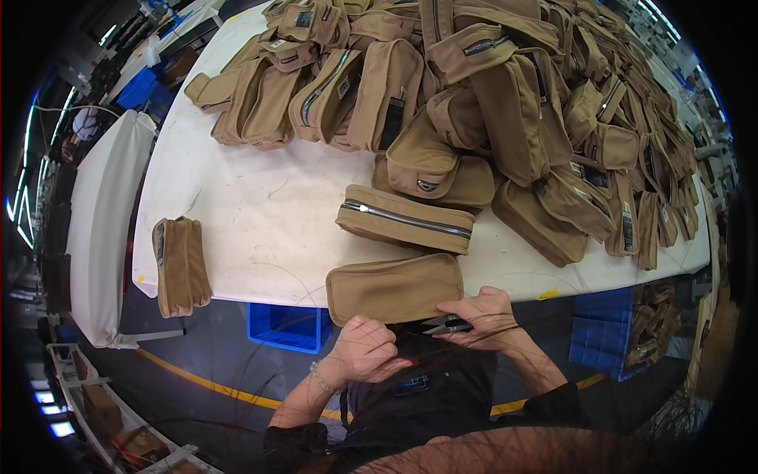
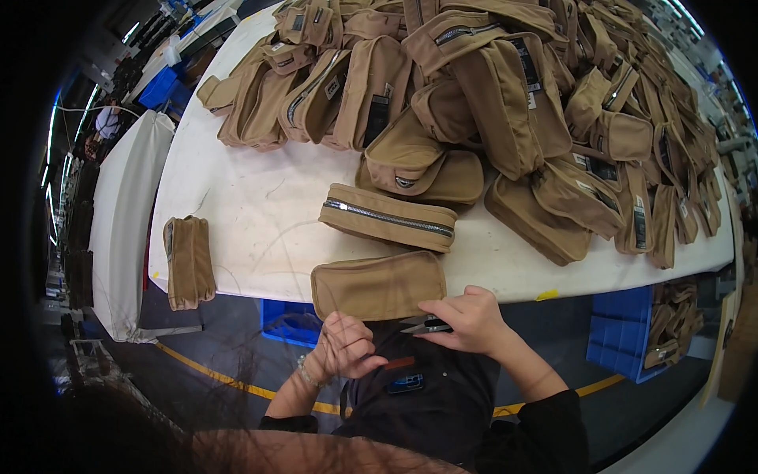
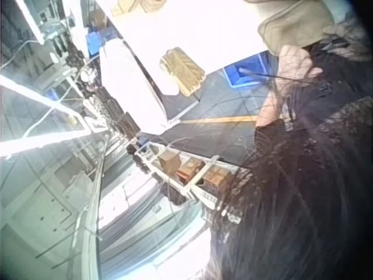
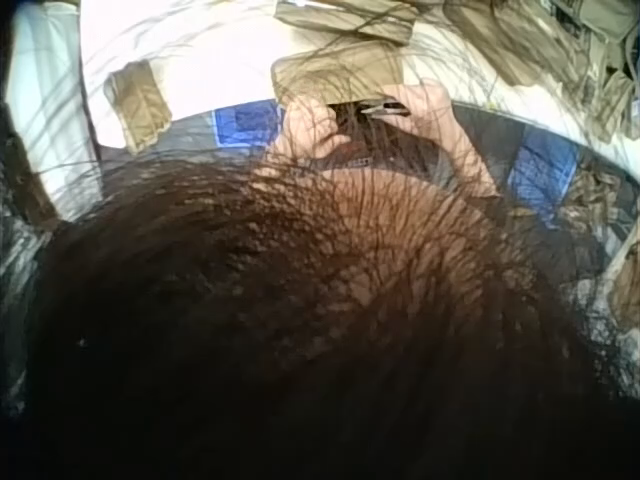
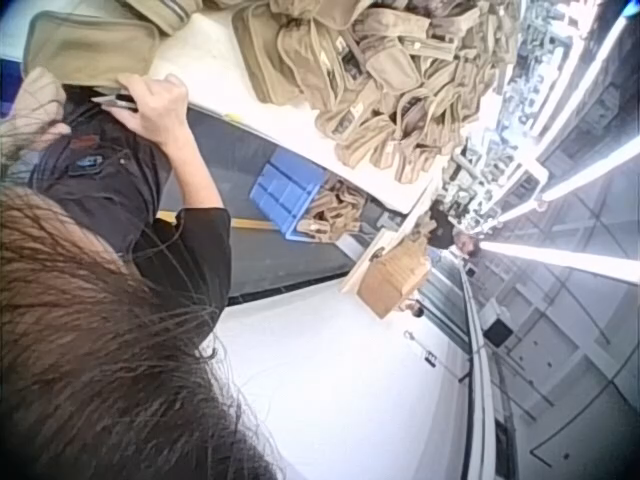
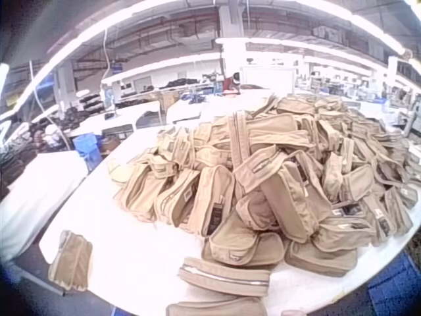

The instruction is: Inspecting and trimming loose threads from finished tan bags.

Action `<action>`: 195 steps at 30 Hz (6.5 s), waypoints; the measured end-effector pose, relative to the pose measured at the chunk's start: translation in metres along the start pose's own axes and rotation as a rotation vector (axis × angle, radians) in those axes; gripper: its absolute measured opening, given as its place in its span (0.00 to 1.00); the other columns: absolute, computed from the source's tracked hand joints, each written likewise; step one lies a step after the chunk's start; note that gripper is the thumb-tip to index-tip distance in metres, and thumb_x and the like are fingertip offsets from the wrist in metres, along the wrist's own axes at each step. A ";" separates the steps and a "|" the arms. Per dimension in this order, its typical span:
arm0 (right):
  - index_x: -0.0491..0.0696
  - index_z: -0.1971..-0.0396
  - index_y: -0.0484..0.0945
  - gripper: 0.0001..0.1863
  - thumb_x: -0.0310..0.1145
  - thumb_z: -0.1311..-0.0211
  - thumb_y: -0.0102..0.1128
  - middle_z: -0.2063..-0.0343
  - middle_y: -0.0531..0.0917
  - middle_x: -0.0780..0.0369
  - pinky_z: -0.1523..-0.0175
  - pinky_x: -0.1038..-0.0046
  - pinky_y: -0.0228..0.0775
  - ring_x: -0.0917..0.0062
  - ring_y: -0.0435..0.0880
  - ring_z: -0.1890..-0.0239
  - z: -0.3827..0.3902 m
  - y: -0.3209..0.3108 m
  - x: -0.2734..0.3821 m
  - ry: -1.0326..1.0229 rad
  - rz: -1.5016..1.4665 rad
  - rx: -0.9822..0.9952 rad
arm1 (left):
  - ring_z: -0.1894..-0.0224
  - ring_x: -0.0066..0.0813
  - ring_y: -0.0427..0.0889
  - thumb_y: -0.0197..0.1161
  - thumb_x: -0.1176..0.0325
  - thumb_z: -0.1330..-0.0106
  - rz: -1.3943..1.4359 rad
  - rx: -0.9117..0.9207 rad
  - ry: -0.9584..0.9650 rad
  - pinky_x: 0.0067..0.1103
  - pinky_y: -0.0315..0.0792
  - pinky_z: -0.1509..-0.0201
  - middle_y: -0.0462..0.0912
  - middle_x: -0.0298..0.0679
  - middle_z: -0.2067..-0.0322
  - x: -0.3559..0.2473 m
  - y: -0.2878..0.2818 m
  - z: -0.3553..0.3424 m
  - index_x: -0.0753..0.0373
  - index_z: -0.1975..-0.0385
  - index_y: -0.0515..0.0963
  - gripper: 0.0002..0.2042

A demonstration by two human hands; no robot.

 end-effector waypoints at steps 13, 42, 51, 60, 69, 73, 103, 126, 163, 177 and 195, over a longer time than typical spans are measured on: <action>0.53 0.69 0.82 0.16 0.30 0.65 0.70 0.84 0.79 0.71 0.77 0.76 0.57 0.79 0.75 0.83 0.015 0.018 -0.009 -0.013 -0.076 -0.122 | 0.71 0.34 0.82 0.70 0.61 0.44 0.775 0.232 -0.050 0.25 0.75 0.63 0.82 0.38 0.73 -0.008 0.005 0.003 0.59 0.60 0.81 0.15; 0.50 0.74 0.82 0.16 0.25 0.71 0.70 0.83 0.79 0.68 0.76 0.74 0.59 0.75 0.76 0.83 0.015 0.028 0.002 0.097 -0.226 -0.231 | 0.78 0.32 0.74 0.74 0.63 0.51 -0.102 -0.245 0.016 0.28 0.66 0.72 0.72 0.30 0.82 -0.018 0.015 0.036 0.53 0.74 0.75 0.12; 0.45 0.78 0.78 0.08 0.26 0.56 0.70 0.85 0.78 0.64 0.75 0.78 0.63 0.81 0.74 0.83 -0.002 -0.013 0.034 0.467 -0.484 -0.099 | 0.67 0.26 0.73 0.75 0.66 0.54 -0.256 -0.458 -0.198 0.24 0.62 0.62 0.75 0.27 0.71 -0.010 -0.014 0.011 0.53 0.64 0.81 0.16; 0.42 0.81 0.74 0.12 0.30 0.45 0.67 0.85 0.76 0.69 0.74 0.83 0.60 0.91 0.68 0.79 -0.014 -0.005 0.017 0.765 -0.785 -0.073 | 0.64 0.30 0.74 0.67 0.71 0.51 -0.246 -0.212 -0.221 0.26 0.65 0.61 0.75 0.32 0.65 0.011 -0.025 -0.029 0.53 0.54 0.80 0.20; 0.42 0.82 0.74 0.14 0.33 0.45 0.67 0.87 0.72 0.70 0.75 0.81 0.59 0.90 0.65 0.80 -0.021 -0.001 0.008 0.715 -0.694 -0.064 | 0.64 0.31 0.75 0.57 0.72 0.53 -0.299 -0.113 -0.016 0.26 0.68 0.62 0.76 0.36 0.65 0.017 -0.019 -0.031 0.66 0.57 0.79 0.20; 0.41 0.81 0.75 0.14 0.35 0.45 0.67 0.87 0.71 0.69 0.75 0.80 0.58 0.89 0.64 0.81 -0.023 -0.003 0.006 0.713 -0.712 -0.011 | 0.64 0.31 0.75 0.57 0.72 0.53 -0.352 -0.036 -0.026 0.26 0.68 0.62 0.76 0.38 0.65 0.019 -0.018 -0.041 0.67 0.60 0.77 0.17; 0.45 0.80 0.71 0.15 0.36 0.43 0.66 0.86 0.69 0.72 0.76 0.80 0.53 0.90 0.62 0.81 -0.036 0.020 -0.005 0.655 -0.963 -0.051 | 0.66 0.35 0.72 0.63 0.73 0.44 -0.167 -0.092 -0.185 0.28 0.62 0.60 0.73 0.35 0.71 0.031 -0.019 -0.043 0.57 0.68 0.74 0.07; 0.49 0.68 0.81 0.09 0.30 0.51 0.59 0.83 0.69 0.72 0.78 0.79 0.49 0.86 0.64 0.86 -0.062 -0.026 0.046 -0.388 0.552 -0.129 | 0.67 0.30 0.73 0.64 0.72 0.46 -0.231 -0.233 -0.057 0.27 0.61 0.60 0.73 0.31 0.71 0.037 -0.010 -0.034 0.55 0.67 0.75 0.08; 0.48 0.70 0.81 0.08 0.30 0.53 0.58 0.85 0.66 0.72 0.78 0.80 0.48 0.86 0.62 0.86 -0.064 -0.020 0.050 -0.452 0.656 -0.188 | 0.69 0.28 0.75 0.66 0.72 0.47 -0.330 -0.353 -0.064 0.25 0.59 0.62 0.77 0.31 0.71 0.036 -0.009 -0.027 0.53 0.68 0.76 0.08; 0.47 0.69 0.82 0.11 0.31 0.54 0.57 0.84 0.66 0.71 0.78 0.81 0.48 0.86 0.62 0.86 -0.065 -0.026 0.059 -0.498 0.756 -0.160 | 0.70 0.29 0.75 0.66 0.71 0.46 -0.302 -0.366 -0.094 0.24 0.60 0.62 0.77 0.31 0.72 0.035 -0.011 -0.029 0.53 0.69 0.77 0.07; 0.47 0.70 0.82 0.08 0.30 0.51 0.60 0.85 0.64 0.71 0.79 0.81 0.47 0.87 0.61 0.86 -0.064 -0.021 0.057 -0.499 0.731 -0.168 | 0.69 0.28 0.75 0.65 0.71 0.47 -0.294 -0.367 -0.084 0.24 0.59 0.63 0.77 0.30 0.71 0.036 -0.009 -0.029 0.53 0.70 0.77 0.07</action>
Point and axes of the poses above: each hand's wrist, its own z-axis away from the middle knuckle, its own y-axis out of the palm, x = y × z, the point moved 4 cm from there along -z, towards the middle knuckle
